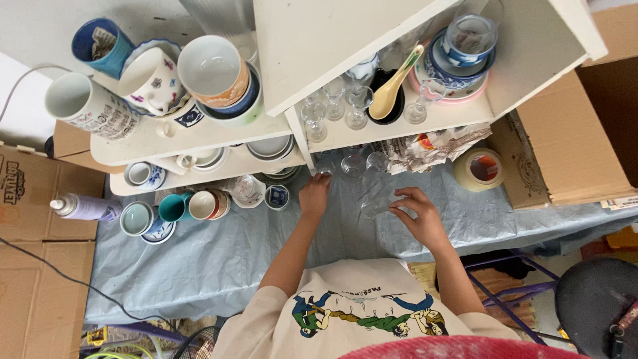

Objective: The person wraps ceramic cups and bowls in sheets of newspaper on a table, folding the paper around each piece and setting the wrapped pieces aside. They continue wrapping more pieces one at a time and later handle glass cups on the table.

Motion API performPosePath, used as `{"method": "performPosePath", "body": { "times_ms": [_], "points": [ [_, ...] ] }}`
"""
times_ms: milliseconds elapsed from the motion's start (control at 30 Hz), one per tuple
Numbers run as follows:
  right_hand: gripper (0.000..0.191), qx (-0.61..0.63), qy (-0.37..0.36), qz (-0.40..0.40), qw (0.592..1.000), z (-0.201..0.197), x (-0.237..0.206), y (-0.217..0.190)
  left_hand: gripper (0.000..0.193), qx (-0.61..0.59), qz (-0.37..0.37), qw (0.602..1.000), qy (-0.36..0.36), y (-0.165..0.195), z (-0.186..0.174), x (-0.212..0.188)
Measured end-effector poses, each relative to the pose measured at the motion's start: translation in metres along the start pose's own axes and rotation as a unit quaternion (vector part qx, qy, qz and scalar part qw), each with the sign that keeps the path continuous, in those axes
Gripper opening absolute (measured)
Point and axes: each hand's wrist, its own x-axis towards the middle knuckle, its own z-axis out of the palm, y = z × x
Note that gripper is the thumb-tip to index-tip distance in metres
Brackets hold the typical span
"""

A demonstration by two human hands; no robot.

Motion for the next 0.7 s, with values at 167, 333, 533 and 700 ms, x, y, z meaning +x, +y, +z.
{"method": "performPosePath", "body": {
  "times_ms": [167,333,533,700],
  "points": [
    [0.017,-0.021,0.042,0.012,0.999,-0.050,-0.003,-0.025,0.026,0.010,-0.013,1.000,0.006,0.008,0.000,0.002],
    [0.018,-0.080,0.097,-0.026,0.992,-0.117,0.012,-0.042,0.047,-0.013,-0.038,0.999,0.028,0.038,-0.045,-0.004],
    [0.016,-0.080,0.092,-0.067,0.990,-0.174,0.035,-0.060,0.046,-0.070,-0.034,0.989,-0.123,0.091,-0.150,0.013],
    [0.019,-0.043,0.018,-0.135,0.990,-0.167,0.056,-0.067,0.073,-0.332,0.239,0.907,-0.101,0.157,-0.169,0.029]
  ]
}}
